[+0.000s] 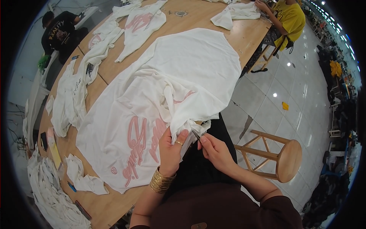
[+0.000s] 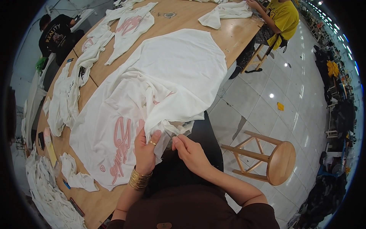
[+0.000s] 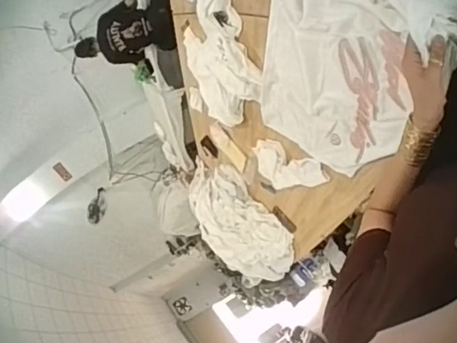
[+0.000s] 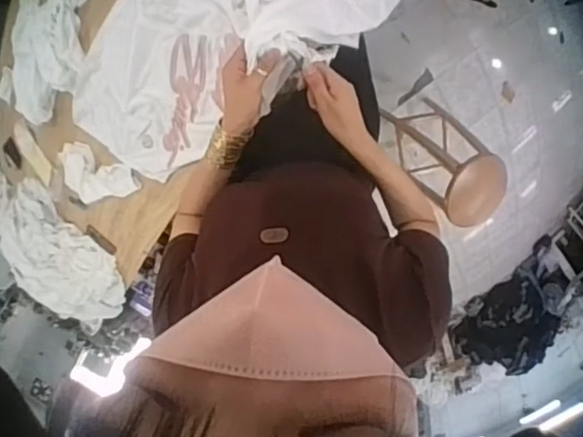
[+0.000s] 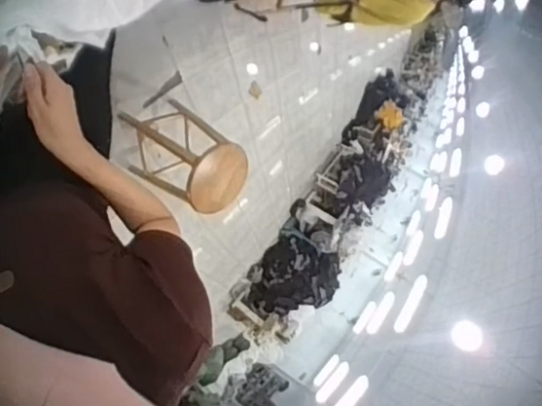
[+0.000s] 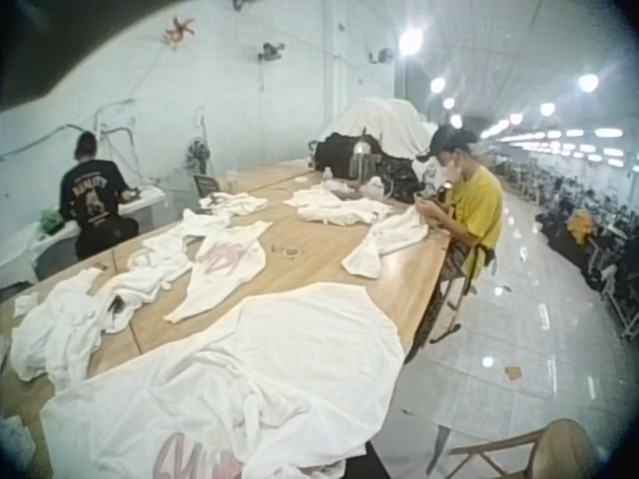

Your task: Trimming loose threads and excess fabric from white t-shirts using thread snips.

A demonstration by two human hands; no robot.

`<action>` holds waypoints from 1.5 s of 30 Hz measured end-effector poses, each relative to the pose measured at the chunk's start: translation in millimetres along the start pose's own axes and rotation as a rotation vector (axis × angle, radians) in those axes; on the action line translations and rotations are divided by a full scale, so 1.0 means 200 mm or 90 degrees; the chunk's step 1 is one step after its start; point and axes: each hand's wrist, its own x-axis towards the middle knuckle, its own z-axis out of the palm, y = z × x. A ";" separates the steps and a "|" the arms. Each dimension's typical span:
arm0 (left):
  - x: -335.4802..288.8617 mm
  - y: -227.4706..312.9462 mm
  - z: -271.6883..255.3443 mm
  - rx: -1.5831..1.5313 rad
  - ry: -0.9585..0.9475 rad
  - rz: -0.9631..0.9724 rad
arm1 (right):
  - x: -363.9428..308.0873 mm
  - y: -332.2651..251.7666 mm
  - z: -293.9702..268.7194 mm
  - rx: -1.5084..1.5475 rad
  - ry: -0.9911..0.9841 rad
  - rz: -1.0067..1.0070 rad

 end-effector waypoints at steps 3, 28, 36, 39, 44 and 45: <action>0.00 -0.01 0.00 -0.012 0.000 0.000 | 0.00 -0.02 0.00 0.008 0.005 0.004; 0.01 0.03 -0.11 0.183 -0.096 0.031 | 0.22 -0.01 -0.22 -0.383 0.276 -0.257; -0.01 0.02 -0.08 0.035 -0.072 -0.025 | 0.11 -0.10 -0.13 -0.136 0.144 -0.179; -0.02 0.02 -0.07 0.044 -0.058 -0.010 | 0.01 -0.17 -0.09 -0.109 -0.016 0.010; -0.02 0.02 -0.05 0.041 -0.044 -0.008 | -0.03 -0.15 -0.05 -0.155 -0.097 0.053; -0.02 0.02 -0.04 0.040 -0.044 -0.008 | -0.03 -0.15 -0.05 -0.156 -0.097 0.053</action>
